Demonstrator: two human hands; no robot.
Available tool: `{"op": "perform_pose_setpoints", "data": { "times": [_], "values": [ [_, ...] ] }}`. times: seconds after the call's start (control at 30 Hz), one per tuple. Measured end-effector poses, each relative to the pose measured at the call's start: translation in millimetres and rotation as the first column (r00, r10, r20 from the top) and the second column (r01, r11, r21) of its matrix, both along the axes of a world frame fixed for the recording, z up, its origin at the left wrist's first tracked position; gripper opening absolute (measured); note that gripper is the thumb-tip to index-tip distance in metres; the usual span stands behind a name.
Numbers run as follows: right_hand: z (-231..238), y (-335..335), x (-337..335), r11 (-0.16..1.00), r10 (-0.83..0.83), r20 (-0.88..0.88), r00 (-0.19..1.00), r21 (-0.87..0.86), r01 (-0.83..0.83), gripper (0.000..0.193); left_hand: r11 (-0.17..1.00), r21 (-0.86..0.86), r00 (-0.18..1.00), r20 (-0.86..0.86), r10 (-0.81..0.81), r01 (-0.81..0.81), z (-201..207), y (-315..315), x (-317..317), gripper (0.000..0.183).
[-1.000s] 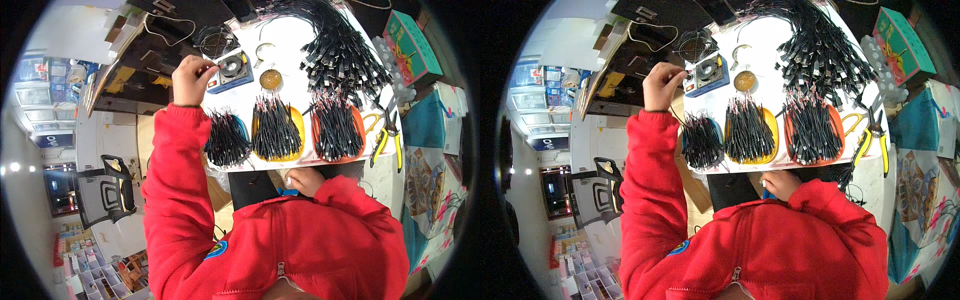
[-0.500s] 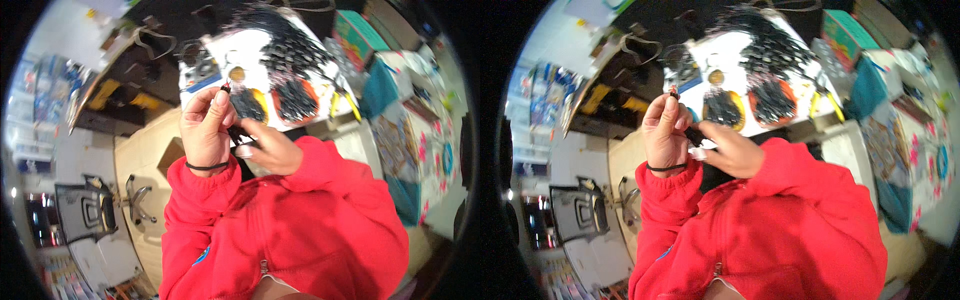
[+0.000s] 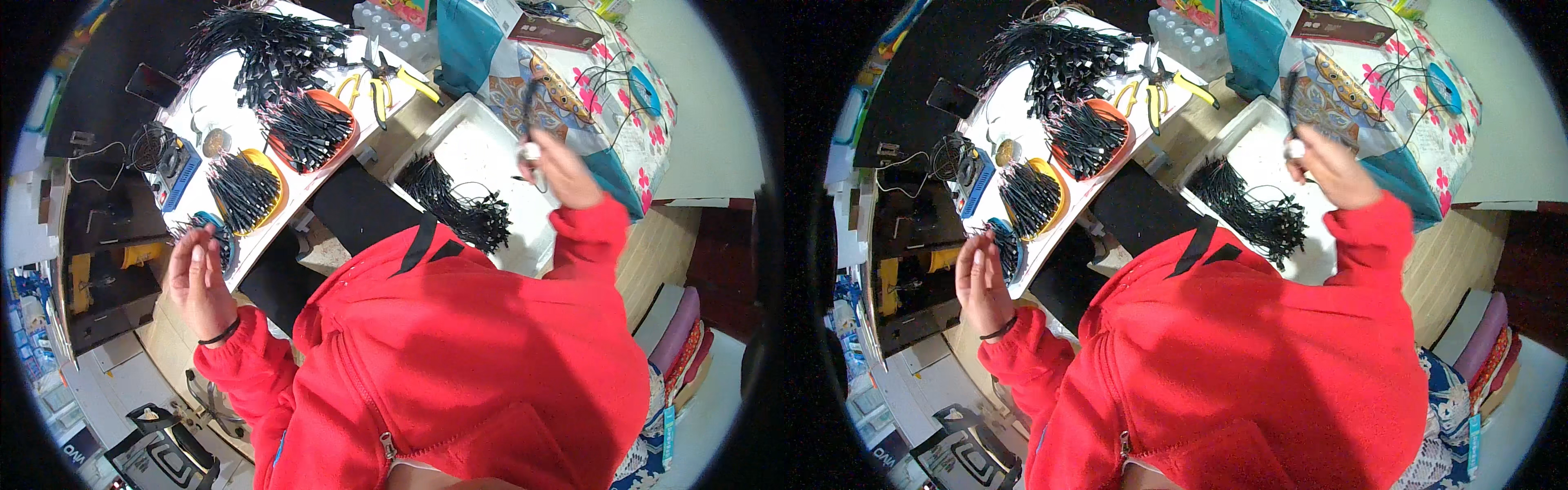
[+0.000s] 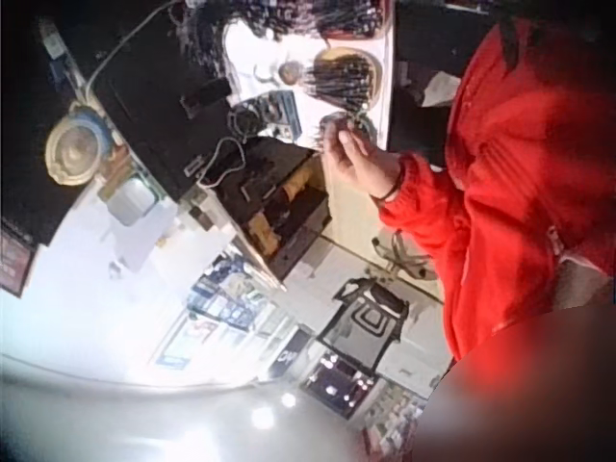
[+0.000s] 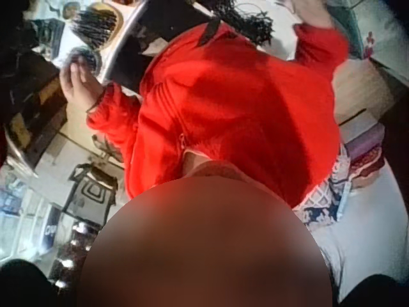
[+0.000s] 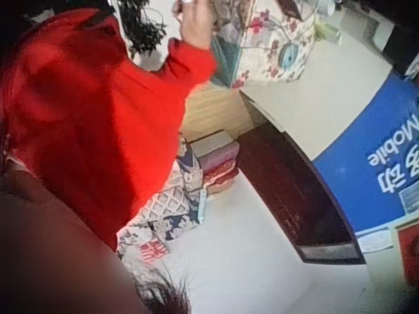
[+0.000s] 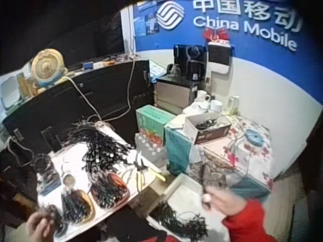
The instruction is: The person repeatedly picks up black wires, applies a paste from a small metal tin to the wire ends, and places them on a hot plate. The person then picks up another wire and repeats the process.
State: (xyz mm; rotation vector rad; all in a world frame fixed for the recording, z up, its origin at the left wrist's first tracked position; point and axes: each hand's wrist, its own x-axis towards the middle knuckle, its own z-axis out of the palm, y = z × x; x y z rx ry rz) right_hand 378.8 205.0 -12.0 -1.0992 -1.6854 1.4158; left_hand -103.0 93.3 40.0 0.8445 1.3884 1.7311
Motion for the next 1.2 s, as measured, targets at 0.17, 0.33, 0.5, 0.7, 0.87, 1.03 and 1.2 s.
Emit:
{"op": "perform_pose_setpoints", "data": {
  "times": [0.17, 0.33, 0.5, 0.7, 0.87, 1.03, 1.2],
  "values": [
    [-203.2, 44.5, -21.6, 0.945, 0.038, 0.484, 0.874, -0.301, 0.126, 0.024, 0.991, -0.132, 0.998, 0.045, 0.031, -0.025, -34.5, -19.0, -12.3, 0.020],
    [-338.2, 45.3, -72.0, 0.859, 0.303, 0.574, 0.760, -0.510, 0.044, 0.040, 0.971, -0.232, 0.996, 0.051, 0.075, -0.061, -40.1, -20.2, -7.3, 0.021],
    [-345.4, 47.8, -117.0, 0.983, 0.166, 0.779, 0.605, -0.177, -0.043, 0.049, 0.969, -0.229, 0.980, -0.195, 0.044, -0.089, -23.8, 3.9, -39.1, 0.020],
    [-210.4, 86.6, -127.5, 0.579, 0.741, 0.655, 0.144, -0.516, -0.631, 0.034, 0.961, -0.266, 0.681, -0.717, -0.147, -0.073, -24.8, 96.6, -112.3, 0.036],
    [-34.9, 117.2, -157.0, 0.653, 0.705, 0.501, 0.502, -0.183, -0.735, 0.019, 0.871, -0.442, 0.502, -0.814, -0.291, -0.213, -64.5, 165.0, -143.6, 0.042],
    [44.9, 170.4, -257.0, 0.590, 0.527, 0.526, 0.667, 0.339, -0.733, 0.013, 0.927, -0.346, 0.754, -0.645, -0.126, -0.141, -74.3, 148.7, -148.4, 0.036],
    [25.1, 213.4, -388.7, 0.339, 0.446, 0.679, 0.583, 0.475, -0.812, 0.047, 0.958, -0.267, 0.956, -0.293, 0.025, -0.107, -41.1, 80.8, -130.3, 0.036]
  ]
}}
